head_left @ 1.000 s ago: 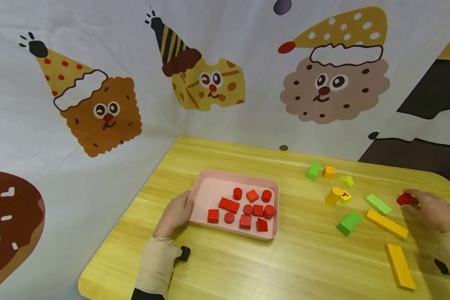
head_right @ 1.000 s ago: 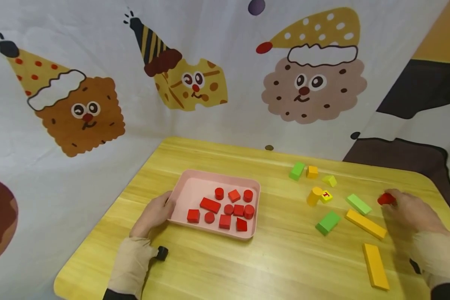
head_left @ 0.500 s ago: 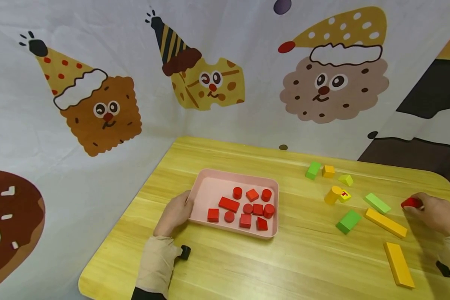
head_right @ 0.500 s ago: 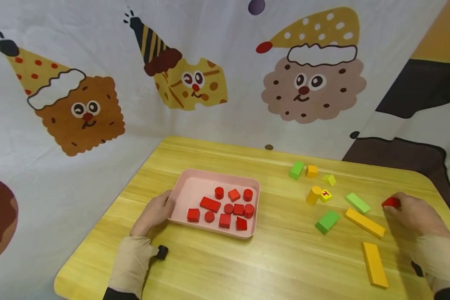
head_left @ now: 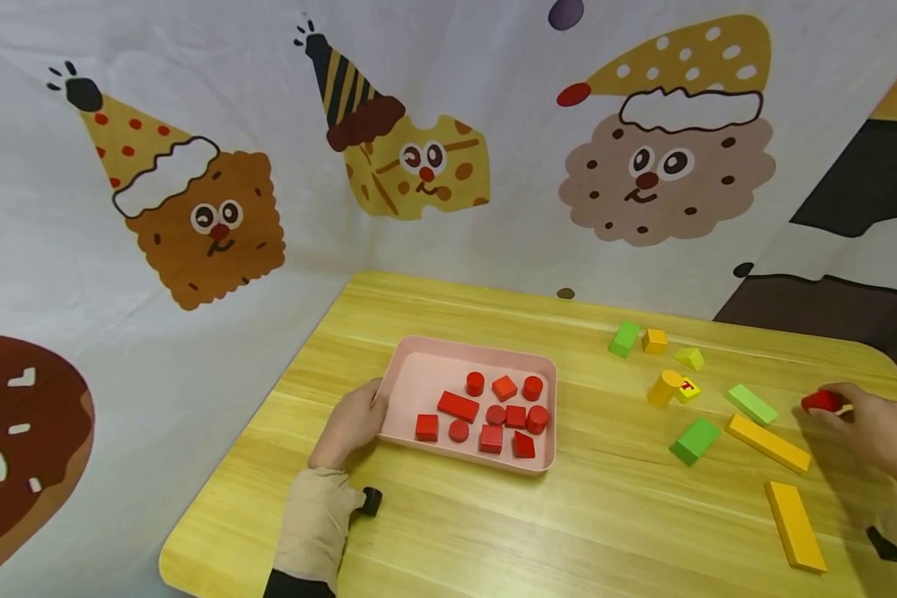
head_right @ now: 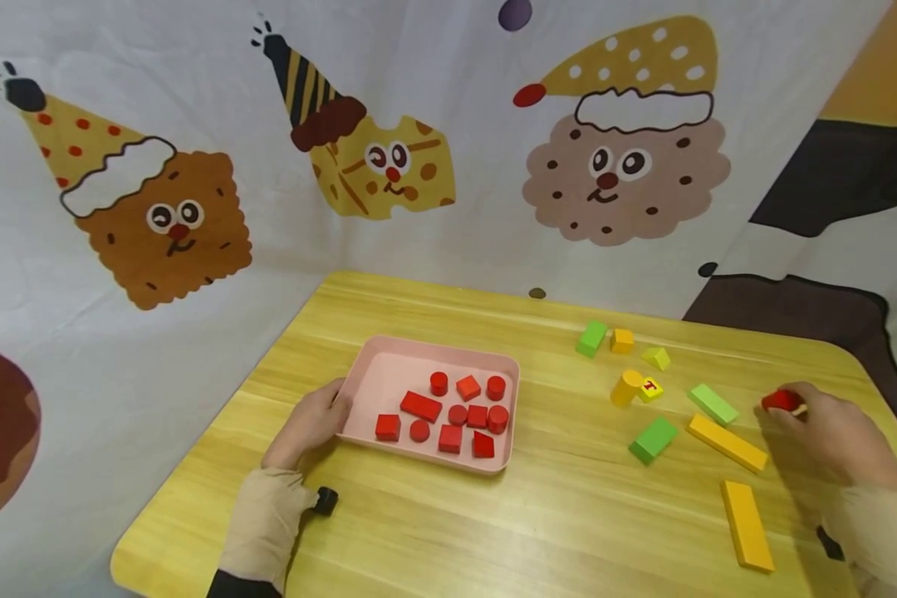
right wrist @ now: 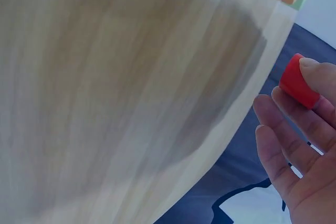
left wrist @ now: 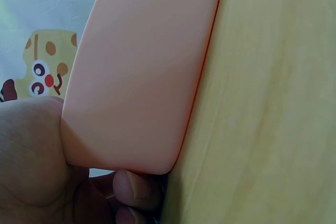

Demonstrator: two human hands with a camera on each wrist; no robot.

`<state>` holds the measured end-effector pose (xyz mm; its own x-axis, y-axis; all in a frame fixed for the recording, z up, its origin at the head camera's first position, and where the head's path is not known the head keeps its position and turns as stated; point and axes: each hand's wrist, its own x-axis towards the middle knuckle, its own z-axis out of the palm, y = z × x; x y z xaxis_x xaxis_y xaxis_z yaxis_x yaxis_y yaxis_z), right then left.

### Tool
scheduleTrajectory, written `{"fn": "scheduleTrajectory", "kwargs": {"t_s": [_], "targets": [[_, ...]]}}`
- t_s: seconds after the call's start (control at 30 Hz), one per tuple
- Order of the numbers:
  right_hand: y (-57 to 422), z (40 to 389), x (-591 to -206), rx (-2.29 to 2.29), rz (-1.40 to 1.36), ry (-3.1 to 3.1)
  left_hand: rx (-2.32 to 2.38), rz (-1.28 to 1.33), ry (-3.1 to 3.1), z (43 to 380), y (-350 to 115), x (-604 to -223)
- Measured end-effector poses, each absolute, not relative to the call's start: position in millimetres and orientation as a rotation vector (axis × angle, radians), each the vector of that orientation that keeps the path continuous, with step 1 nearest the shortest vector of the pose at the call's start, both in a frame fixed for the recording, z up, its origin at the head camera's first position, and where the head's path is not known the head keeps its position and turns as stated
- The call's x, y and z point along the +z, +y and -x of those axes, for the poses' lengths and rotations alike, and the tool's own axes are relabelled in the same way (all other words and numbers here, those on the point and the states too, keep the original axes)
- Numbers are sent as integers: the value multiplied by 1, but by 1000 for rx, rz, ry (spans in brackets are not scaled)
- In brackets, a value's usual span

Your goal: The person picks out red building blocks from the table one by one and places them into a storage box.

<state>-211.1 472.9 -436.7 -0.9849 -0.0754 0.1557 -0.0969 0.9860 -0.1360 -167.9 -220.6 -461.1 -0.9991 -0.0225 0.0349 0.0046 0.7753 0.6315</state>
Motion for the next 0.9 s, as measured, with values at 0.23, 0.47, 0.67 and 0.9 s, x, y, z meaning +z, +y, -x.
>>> {"fn": "scheduleTrajectory", "kwargs": {"t_s": [0.23,0.47,0.67,0.9], "targets": [[462,203,-434,267,-134,-2934,-1026,0,-2921,168,-221,-461],[444,200,-419,272,-212,-2893,-1036,-15,-2926,169,-220,-461],[425,201,-408,298,-256,-2928,-1036,-12,-2925,168,-220,-462],[405,201,-406,303,-282,-2971,-1020,-15,-2929,168,-220,-461]]}}
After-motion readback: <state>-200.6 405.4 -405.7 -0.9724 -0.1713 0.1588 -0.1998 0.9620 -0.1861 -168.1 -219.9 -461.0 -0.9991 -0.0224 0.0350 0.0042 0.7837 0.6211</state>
